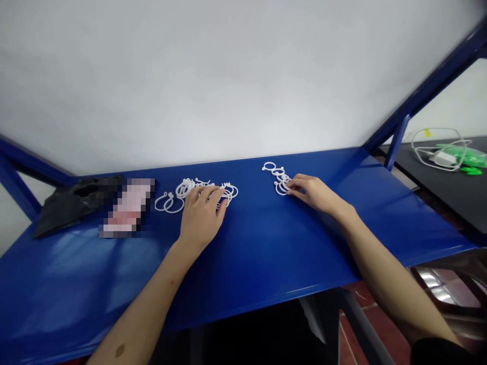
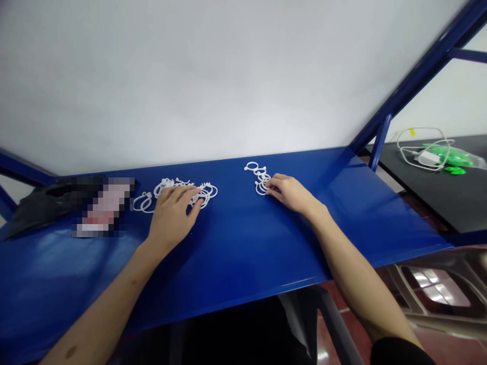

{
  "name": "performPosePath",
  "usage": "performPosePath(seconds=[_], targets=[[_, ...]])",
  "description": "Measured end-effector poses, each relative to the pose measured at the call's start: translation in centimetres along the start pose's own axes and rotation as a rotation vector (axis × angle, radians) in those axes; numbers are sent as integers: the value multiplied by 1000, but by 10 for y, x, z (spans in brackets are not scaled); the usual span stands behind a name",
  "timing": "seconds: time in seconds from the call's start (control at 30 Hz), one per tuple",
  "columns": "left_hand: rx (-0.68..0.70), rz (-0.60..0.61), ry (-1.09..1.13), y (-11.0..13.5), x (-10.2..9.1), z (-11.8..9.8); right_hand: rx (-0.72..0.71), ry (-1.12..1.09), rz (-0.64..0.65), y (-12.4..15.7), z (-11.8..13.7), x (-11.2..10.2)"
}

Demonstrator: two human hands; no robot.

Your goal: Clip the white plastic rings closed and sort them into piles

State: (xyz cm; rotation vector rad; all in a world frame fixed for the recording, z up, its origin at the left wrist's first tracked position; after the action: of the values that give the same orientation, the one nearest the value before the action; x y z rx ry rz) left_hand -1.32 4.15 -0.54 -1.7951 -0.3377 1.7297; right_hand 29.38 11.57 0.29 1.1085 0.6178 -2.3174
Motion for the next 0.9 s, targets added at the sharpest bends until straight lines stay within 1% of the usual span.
performPosePath(seconds=[0.1,0.17,0.27,0.37,0.43,0.5,0.57,0.67,0.8,0.9], targets=[[-4,48,-35,1,2,0,-27,38,15,-2,-4,10],[-11,46,-68,2,2,-1,-9,67,11,-2,-5,14],[-23,-5,-102,2,-1,-4,-2,109,3,-2,-1,16],[-4,-88,-93,1,-7,-9,-33,136,31,-2,11,19],[47,-132,-53,1,-13,-14,-66,160,59,-1,23,23],[119,-152,3,0,-17,-21,-102,204,77,1,37,28],[199,-146,61,1,-21,-28,-151,246,79,3,51,33],[314,-119,131,5,-24,-40,-262,256,63,5,69,42],[424,-86,161,13,-20,-55,-381,267,40,8,82,52],[423,-45,157,18,-11,-61,-427,322,22,10,88,59]])
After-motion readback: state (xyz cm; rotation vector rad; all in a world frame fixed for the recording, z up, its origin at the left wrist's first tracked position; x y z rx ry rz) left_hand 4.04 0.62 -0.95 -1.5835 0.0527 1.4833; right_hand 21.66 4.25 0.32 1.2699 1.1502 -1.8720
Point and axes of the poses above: each hand's wrist, its own y-axis away from the middle knuckle, its own x-axis out of the palm, z = x × y, the point moved 3 cm from there along -y, towards the middle knuckle, and after that the axes turned 12 degrees about -y, right-handed, at the moved point
